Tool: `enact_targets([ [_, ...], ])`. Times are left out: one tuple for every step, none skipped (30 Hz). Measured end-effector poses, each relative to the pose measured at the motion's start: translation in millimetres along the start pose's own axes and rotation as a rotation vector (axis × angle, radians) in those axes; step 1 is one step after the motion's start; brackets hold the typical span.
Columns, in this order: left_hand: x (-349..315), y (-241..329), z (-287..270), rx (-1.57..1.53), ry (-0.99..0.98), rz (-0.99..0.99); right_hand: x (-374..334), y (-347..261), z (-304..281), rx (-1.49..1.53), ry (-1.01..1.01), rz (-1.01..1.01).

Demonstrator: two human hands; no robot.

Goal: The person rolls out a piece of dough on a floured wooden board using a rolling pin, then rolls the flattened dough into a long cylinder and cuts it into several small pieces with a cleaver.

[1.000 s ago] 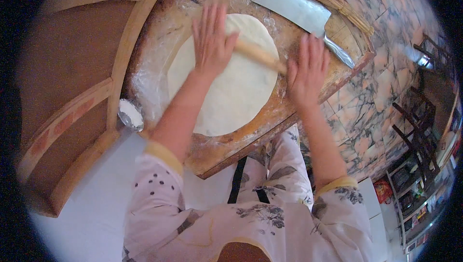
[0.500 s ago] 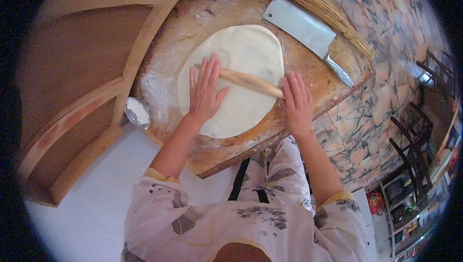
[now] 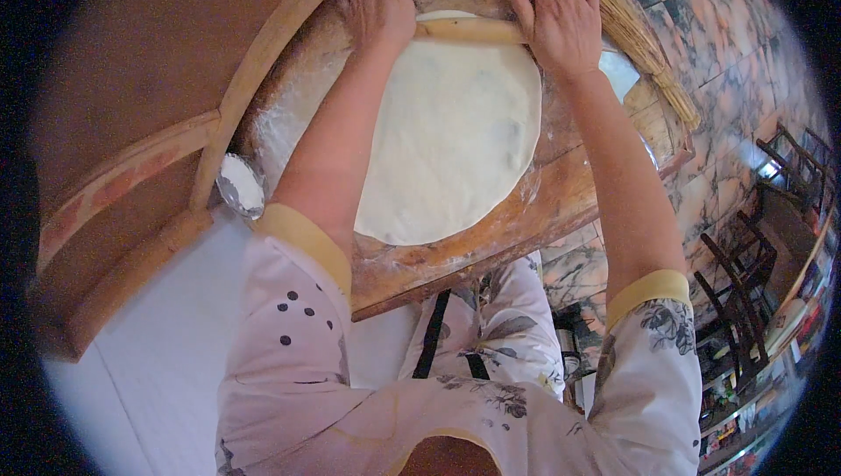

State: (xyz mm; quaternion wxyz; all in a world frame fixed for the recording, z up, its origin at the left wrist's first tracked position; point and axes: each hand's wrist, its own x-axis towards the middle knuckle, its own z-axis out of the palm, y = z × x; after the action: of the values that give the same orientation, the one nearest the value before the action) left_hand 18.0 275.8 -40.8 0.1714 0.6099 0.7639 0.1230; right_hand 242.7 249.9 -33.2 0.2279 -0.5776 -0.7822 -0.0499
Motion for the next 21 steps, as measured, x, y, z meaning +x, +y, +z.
enact_targets([
  [2,0,-2,-0.009,0.008,0.008,-8,-2,-1,0.002,0.001,-0.002],
  [1,1,-5,-0.017,0.017,0.017,-22,-6,-4,0.015,-0.089,-0.009],
  [-7,-7,-1,-0.018,0.021,0.016,-37,-10,-7,0.026,-0.178,-0.017],
  [-26,-26,3,-0.024,0.085,0.224,-56,-23,-17,0.071,-0.191,-0.050],
  [-47,-43,4,-0.024,0.146,0.430,-78,-35,-29,0.065,-0.265,-0.057],
  [-71,-48,3,-0.073,0.050,0.432,-102,-38,-42,0.153,-0.333,-0.022],
  [-98,-49,-1,-0.128,-0.051,0.437,-125,-36,-53,0.159,-0.316,-0.022],
  [-118,-55,-10,-0.184,-0.062,0.352,-139,-35,-58,0.172,-0.291,-0.025],
  [-135,-65,-19,-0.235,-0.072,0.263,-143,-38,-65,0.171,-0.286,-0.025],
  [-148,-84,-26,-0.235,0.004,0.186,-146,-43,-69,0.223,-0.337,0.040],
  [-157,-103,-36,-0.231,0.082,0.107,-149,-49,-71,0.278,-0.389,0.104],
  [-159,-114,-47,-0.225,0.085,0.101,-152,-50,-74,0.285,-0.390,0.099],
  [-162,-121,-55,-0.188,0.064,0.032,-157,-43,-79,0.279,-0.332,0.120],
  [-165,-126,-58,-0.152,0.043,-0.039,-162,-36,-84,0.272,-0.275,0.140],
  [-164,-128,-64,-0.152,0.048,-0.051,-168,-33,-92,0.278,-0.281,0.128],
  [-154,-128,-66,-0.283,-0.070,-0.206,-175,-27,-99,0.317,-0.255,0.318],
  [-146,-128,-69,-0.416,-0.187,-0.360,-180,-22,-106,0.354,-0.228,0.507],
  [-143,-129,-70,-0.421,-0.179,-0.375,-185,-19,-112,0.358,-0.238,0.492],
  [-141,-130,-71,-0.363,-0.142,-0.196,-187,-17,-116,0.400,-0.204,0.588],
  [-144,-131,-72,-0.300,-0.104,-0.018,-189,-16,-120,0.442,-0.170,0.683],
  [-148,-129,-70,-0.302,-0.094,-0.033,-192,-16,-123,0.446,-0.179,0.668],
])
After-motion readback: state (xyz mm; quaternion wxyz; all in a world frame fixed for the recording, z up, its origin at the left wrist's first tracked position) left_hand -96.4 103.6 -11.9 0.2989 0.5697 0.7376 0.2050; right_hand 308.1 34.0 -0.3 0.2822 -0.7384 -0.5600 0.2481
